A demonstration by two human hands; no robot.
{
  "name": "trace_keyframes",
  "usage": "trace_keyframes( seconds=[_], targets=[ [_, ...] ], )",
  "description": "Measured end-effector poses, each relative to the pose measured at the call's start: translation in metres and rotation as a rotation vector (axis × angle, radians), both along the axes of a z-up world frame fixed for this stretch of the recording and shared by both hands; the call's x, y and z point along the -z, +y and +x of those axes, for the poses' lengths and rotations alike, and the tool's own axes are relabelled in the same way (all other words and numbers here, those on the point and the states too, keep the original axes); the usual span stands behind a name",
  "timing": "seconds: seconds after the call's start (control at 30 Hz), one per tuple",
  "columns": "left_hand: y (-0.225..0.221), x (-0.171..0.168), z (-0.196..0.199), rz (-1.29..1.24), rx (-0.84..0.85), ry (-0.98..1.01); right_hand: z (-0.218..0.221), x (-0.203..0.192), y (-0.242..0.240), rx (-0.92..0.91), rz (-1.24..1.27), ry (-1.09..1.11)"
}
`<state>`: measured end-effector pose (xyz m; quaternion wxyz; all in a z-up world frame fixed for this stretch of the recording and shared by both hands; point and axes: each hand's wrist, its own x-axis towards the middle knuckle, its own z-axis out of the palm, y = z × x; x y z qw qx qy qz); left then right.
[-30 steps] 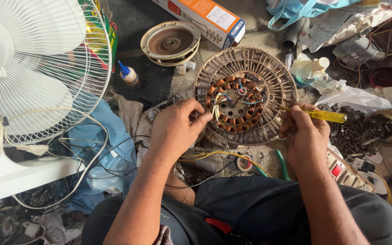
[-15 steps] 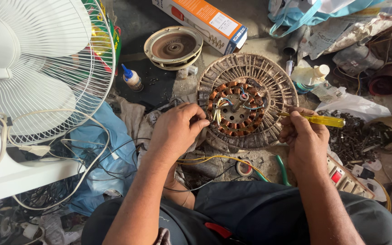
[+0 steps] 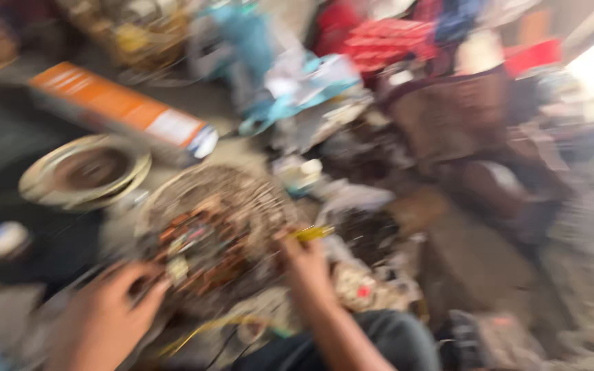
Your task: The person uses a screwdriver to loosen and remove screws from a fan motor housing, then separates the housing from the stator. The person hands the removed housing to another person and continues to handle the stator.
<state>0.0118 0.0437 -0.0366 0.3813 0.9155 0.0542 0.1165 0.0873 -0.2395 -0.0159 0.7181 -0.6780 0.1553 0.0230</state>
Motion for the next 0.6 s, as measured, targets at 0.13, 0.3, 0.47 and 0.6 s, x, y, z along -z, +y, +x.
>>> trace_keyframes(
  seconds=[0.13,0.3,0.47,0.6],
  targets=[
    [0.002,0.061,0.027,-0.032,-0.068,0.063,0.0,0.005,-0.003,-0.053,0.076,-0.082],
    [0.019,0.13,0.036,-0.146,-0.085,-0.018,-0.001,0.01,-0.001,-0.065,0.072,-0.038],
    [0.035,0.176,0.043,-0.304,-0.133,0.079,0.0,-0.01,-0.011,0.014,0.023,-0.106],
    [0.051,0.179,0.079,-0.269,-0.003,-0.061,0.009,-0.053,-0.062,0.214,-0.049,-0.469]
  ],
)
